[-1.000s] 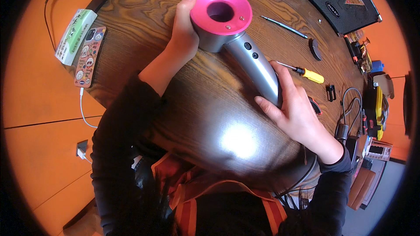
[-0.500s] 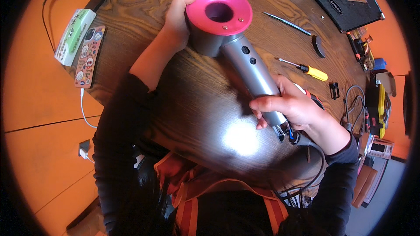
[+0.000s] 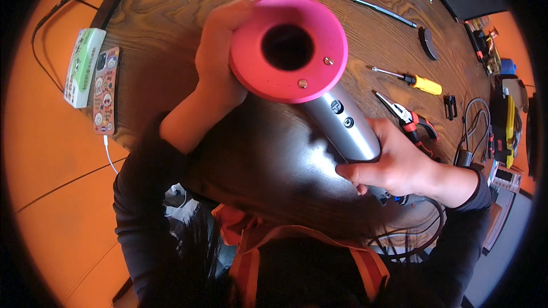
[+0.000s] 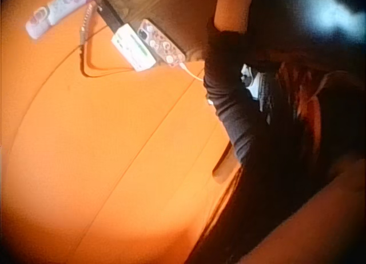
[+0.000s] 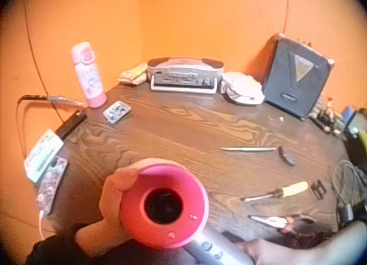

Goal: The person disassembles a hair dryer, removes the pink nozzle, and manipulates internal wiring and components on a wooden workbench. They repeatedly attach and detach the power cord and nozzle, adjusting wires and parts with both hands.

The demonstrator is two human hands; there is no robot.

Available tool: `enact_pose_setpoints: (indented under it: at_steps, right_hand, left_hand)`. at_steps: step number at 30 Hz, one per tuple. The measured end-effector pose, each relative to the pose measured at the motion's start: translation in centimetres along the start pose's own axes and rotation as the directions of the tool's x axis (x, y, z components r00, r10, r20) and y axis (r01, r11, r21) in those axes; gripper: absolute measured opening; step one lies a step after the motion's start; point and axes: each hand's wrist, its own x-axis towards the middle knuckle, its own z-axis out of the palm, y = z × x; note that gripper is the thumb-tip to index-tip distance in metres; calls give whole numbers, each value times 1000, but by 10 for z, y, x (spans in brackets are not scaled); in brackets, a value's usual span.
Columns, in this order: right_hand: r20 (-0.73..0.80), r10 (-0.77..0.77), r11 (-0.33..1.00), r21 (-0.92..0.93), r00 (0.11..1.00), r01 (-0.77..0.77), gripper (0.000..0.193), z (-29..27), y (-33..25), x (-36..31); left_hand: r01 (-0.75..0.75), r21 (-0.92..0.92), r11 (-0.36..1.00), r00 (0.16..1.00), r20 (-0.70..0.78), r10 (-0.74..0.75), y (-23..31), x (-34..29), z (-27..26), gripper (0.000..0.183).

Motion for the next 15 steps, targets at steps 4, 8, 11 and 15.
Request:
enact_pose_setpoints:
  at_steps: [4, 8, 11, 15]
  right_hand:
    - [-42, -76, 993, -95, 996, 71, 35, -2, -3, 0]
    - [-60, -33, 997, -65, 998, 29, 35, 2, -5, 1]
    - [-57, -98, 995, 22, 993, 100, 35, 12, -12, 1]
    - [114, -118, 952, 296, 986, 80, 41, 21, -34, -16]
  left_hand:
    - [-25, 46, 999, 999, 33, 23, -4, -6, 1, 23]
    - [-161, 55, 985, 987, 10, 161, -3, 0, 1, 33]
    - [269, -253, 929, 963, 52, -264, -4, 13, -5, 52]
    - [576, -587, 569, 789, 219, -574, -4, 26, -13, 74]
